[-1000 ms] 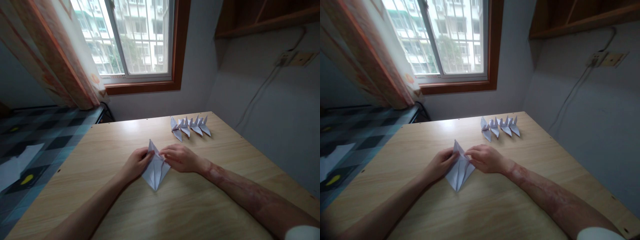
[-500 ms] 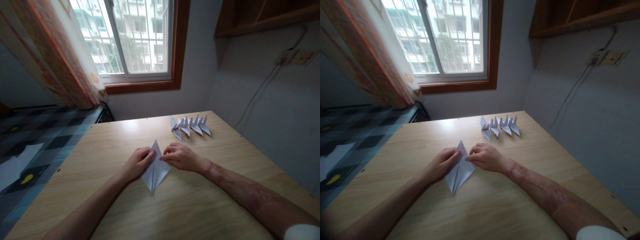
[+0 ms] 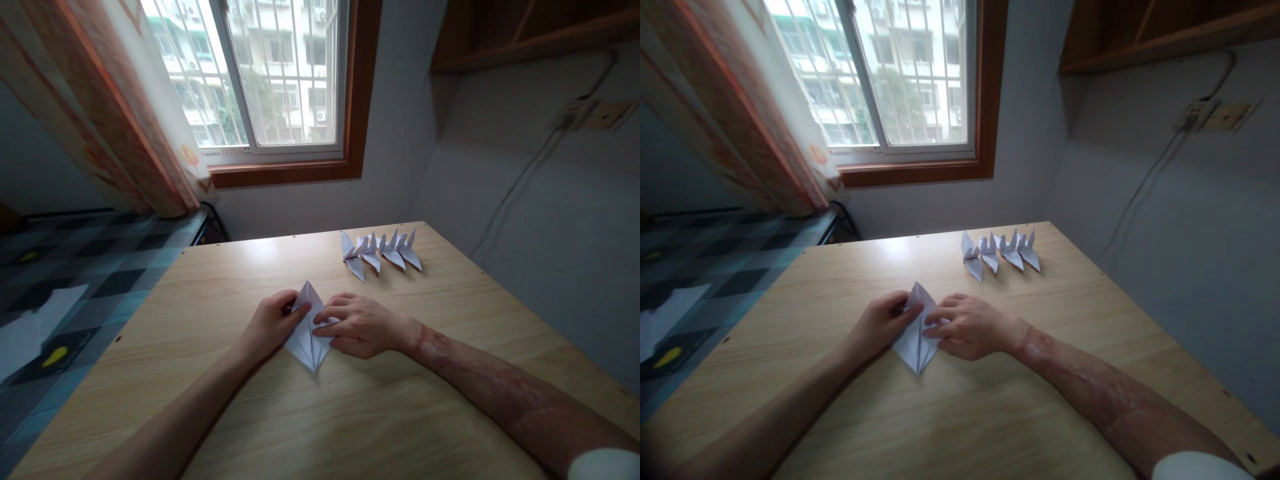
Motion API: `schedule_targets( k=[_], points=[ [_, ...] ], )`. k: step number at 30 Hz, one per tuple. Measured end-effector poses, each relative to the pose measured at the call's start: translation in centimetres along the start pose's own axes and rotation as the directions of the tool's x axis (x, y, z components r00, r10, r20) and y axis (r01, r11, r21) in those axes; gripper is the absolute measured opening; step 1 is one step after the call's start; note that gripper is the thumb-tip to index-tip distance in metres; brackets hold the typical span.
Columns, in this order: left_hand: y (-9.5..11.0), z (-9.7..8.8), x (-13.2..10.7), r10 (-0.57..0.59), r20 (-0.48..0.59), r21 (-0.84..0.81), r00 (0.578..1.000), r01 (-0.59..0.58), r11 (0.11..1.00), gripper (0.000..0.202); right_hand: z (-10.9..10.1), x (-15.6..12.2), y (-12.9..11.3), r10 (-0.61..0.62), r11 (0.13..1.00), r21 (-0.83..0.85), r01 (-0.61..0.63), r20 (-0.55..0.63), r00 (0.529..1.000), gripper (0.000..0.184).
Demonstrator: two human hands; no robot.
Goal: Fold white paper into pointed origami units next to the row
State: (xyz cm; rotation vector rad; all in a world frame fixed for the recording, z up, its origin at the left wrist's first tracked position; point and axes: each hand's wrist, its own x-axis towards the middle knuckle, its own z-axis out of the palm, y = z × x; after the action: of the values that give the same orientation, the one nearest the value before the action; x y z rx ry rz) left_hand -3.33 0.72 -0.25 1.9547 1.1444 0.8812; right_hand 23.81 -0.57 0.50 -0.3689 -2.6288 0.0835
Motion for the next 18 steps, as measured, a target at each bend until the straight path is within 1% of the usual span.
schedule_targets(
  k=[2, 5, 8, 10, 13, 16, 18],
  points=[
    [-0.1, -0.2, 0.0, -0.008, 0.028, -0.020, 1.000, 0.008, 1.000, 0.029, 0.0, 0.0, 0.0, 0.012, 1.000, 0.011, -0.011, -0.012, 1.000, 0.029],
    [0.1, -0.7, 0.1, -0.009, 0.123, -0.046, 0.992, 0.015, 0.999, 0.032, 0.1, -0.1, 0.0, 0.036, 0.999, 0.035, -0.035, -0.042, 0.998, 0.027],
    [0.3, -1.3, 0.1, -0.013, 0.236, -0.143, 0.972, 0.048, 0.989, 0.042, 0.2, -0.1, 0.0, 0.057, 0.997, 0.050, -0.054, -0.064, 0.996, 0.026],
    [0.2, -1.4, 0.1, -0.008, 0.279, -0.201, 0.960, 0.067, 0.977, 0.053, 0.2, -0.1, 0.1, 0.068, 0.997, 0.046, -0.065, -0.076, 0.995, 0.024],
    [-0.1, -1.0, -0.1, 0.032, 0.263, -0.206, 0.964, 0.023, 0.978, 0.075, 0.4, -0.1, 0.1, 0.085, 0.996, 0.036, -0.082, -0.090, 0.992, 0.022],
    [-0.4, -0.6, -0.3, 0.091, 0.222, -0.201, 0.971, -0.045, 0.978, 0.103, 0.5, -0.2, 0.3, 0.113, 0.993, 0.033, -0.110, -0.101, 0.988, 0.021],
    [-0.5, -0.5, -0.3, 0.151, 0.167, -0.130, 0.974, -0.130, 0.983, 0.116, 0.6, -0.2, 0.4, 0.131, 0.991, 0.030, -0.128, -0.112, 0.985, 0.020]
  ],
)
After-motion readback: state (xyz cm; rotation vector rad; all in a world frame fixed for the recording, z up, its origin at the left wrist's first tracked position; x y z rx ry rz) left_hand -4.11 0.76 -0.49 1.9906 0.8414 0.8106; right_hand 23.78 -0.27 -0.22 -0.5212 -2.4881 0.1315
